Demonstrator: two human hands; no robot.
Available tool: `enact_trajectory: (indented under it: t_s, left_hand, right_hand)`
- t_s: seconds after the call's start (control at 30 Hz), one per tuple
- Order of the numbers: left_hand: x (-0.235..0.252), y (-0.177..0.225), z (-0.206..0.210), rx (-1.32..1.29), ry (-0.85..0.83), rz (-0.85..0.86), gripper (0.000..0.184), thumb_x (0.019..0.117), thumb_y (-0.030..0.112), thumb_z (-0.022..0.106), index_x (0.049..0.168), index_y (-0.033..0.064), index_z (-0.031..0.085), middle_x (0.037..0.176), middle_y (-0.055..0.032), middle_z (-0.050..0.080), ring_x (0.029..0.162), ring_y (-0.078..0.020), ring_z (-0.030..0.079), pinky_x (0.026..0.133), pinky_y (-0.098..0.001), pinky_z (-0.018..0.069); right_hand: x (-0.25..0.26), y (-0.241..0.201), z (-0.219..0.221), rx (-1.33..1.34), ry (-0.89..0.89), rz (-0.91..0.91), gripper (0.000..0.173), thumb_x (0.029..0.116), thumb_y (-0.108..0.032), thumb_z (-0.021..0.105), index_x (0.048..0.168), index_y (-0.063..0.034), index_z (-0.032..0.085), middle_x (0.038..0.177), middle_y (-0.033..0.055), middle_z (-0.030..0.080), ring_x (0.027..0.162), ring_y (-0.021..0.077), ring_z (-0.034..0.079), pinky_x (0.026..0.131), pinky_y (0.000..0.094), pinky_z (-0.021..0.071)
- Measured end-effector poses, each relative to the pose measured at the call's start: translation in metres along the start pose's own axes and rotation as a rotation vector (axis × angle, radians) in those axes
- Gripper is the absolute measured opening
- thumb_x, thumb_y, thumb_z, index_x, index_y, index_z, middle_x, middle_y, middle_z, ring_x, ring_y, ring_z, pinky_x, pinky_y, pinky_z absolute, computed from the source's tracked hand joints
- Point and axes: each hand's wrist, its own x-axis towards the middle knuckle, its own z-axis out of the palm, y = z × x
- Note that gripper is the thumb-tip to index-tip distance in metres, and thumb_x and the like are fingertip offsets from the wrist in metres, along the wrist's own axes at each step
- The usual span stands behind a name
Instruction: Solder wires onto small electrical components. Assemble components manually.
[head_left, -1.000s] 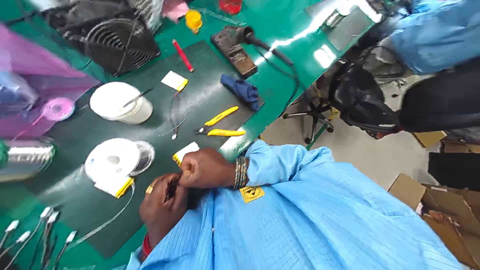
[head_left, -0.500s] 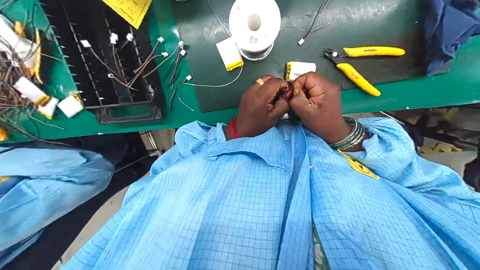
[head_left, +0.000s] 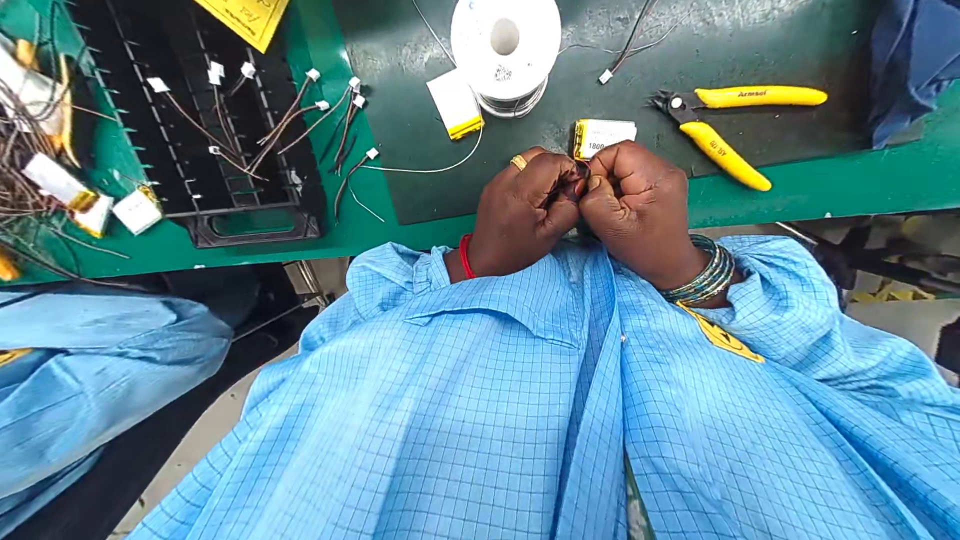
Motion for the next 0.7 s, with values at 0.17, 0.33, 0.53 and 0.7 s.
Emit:
enact_trajectory:
  t_s: [0.17, 0.33, 0.53, 0.7]
  left_hand:
    - [-0.0001, -0.0006, -0.0001, -0.008, 0.001, 0.017, 0.011, 0.0906, 0.003, 0.060, 0.091, -0.0047, 0.067, 0.083, -0.0118, 0.065, 0.073, -0.0081, 0.061, 0.065, -0.0174, 0.0496]
    - [-0.0001, -0.0007, 0.0004, 0.000, 0.007, 0.015, 0.011, 0.0899, 0.004, 0.061, 0.091, -0.0044, 0.068, 0.082, -0.0114, 0.065, 0.072, -0.0080, 0.060, 0.064, -0.0175, 0.0493]
    - [0.0000, -0.0002, 0.0005, -0.019, 0.007, 0.004, 0.010, 0.0900, 0.003, 0.061, 0.090, -0.0051, 0.067, 0.083, -0.0118, 0.065, 0.072, -0.0078, 0.060, 0.065, -0.0172, 0.0492]
    - [-0.0001, 0.0002, 0.0005, -0.030, 0.011, -0.003, 0.010, 0.0901, 0.004, 0.062, 0.090, -0.0047, 0.067, 0.082, -0.0114, 0.065, 0.073, -0.0072, 0.060, 0.066, -0.0167, 0.0494]
  right_hand:
    - [0.0002, -0.0006, 0.0003, -0.017, 0.011, 0.000, 0.011, 0.0907, -0.008, 0.054, 0.081, -0.0060, 0.059, 0.068, -0.0009, 0.053, 0.058, 0.0014, 0.047, 0.053, 0.0166, 0.0369]
    - [0.0002, -0.0015, 0.0003, -0.029, 0.024, -0.003, 0.011, 0.0900, -0.008, 0.054, 0.080, -0.0062, 0.058, 0.067, -0.0019, 0.050, 0.058, 0.0008, 0.044, 0.053, 0.0158, 0.0342]
    - [0.0006, -0.0008, -0.0002, -0.014, 0.024, 0.002, 0.011, 0.0903, -0.007, 0.053, 0.080, -0.0058, 0.058, 0.067, -0.0022, 0.049, 0.057, 0.0003, 0.043, 0.052, 0.0152, 0.0339]
    - [0.0002, -0.0005, -0.0007, 0.010, 0.026, -0.003, 0.011, 0.0914, -0.006, 0.053, 0.081, -0.0054, 0.058, 0.068, -0.0023, 0.050, 0.057, -0.0009, 0.044, 0.052, 0.0138, 0.0347]
